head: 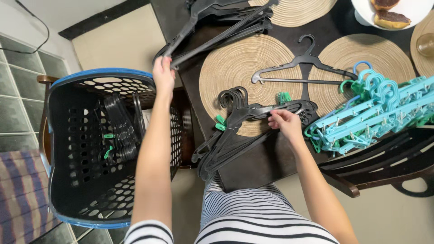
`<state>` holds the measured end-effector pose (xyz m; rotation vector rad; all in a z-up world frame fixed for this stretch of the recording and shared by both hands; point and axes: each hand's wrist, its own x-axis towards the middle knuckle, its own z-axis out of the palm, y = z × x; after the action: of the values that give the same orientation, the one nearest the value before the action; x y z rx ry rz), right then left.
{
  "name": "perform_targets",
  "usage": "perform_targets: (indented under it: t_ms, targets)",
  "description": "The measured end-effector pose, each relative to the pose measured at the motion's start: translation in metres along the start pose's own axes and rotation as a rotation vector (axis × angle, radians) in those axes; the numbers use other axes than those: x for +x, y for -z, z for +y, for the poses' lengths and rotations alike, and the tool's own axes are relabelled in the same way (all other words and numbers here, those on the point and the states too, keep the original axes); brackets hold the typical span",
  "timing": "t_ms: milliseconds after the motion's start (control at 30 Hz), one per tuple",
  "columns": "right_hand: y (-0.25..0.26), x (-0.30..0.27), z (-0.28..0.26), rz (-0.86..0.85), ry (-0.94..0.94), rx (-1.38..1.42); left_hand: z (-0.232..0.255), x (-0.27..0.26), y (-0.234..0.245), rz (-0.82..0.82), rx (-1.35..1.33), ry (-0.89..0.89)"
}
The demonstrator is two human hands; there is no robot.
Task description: The person takes clothes hangers out of a laundry basket and sorts them into separate piles on the table by hand.
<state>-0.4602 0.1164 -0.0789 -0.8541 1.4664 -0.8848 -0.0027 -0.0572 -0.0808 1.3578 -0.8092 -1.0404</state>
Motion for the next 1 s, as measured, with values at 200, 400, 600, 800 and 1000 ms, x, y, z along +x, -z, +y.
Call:
perform_targets:
  t_ms: [200,400,600,800,1000]
  targets:
    - [0.018,-0.032,-0.006,0.412,0.466,-0.592,0.007,0.020,-0.017,0.257,0.795,-0.387]
    - [0.026,-0.020,0.010,0.564,0.625,-0.855,0.058,-0.135,-0.052,-0.112,0.748,-0.465]
    - [0.024,-0.017,0.003,0.618,0.397,-0.479,0.060,-0.285,-0.021,-0.439,0.903,-0.065]
    - [0.022,-0.028,-0.031,0.521,0.205,0.065,0.064,-0.344,-0.004,-0.321,0.907,-0.215]
    - [0.018,-0.024,-0.068,0.311,0.382,0.432,0.100,-0.296,-0.004,-0.246,0.637,-0.246]
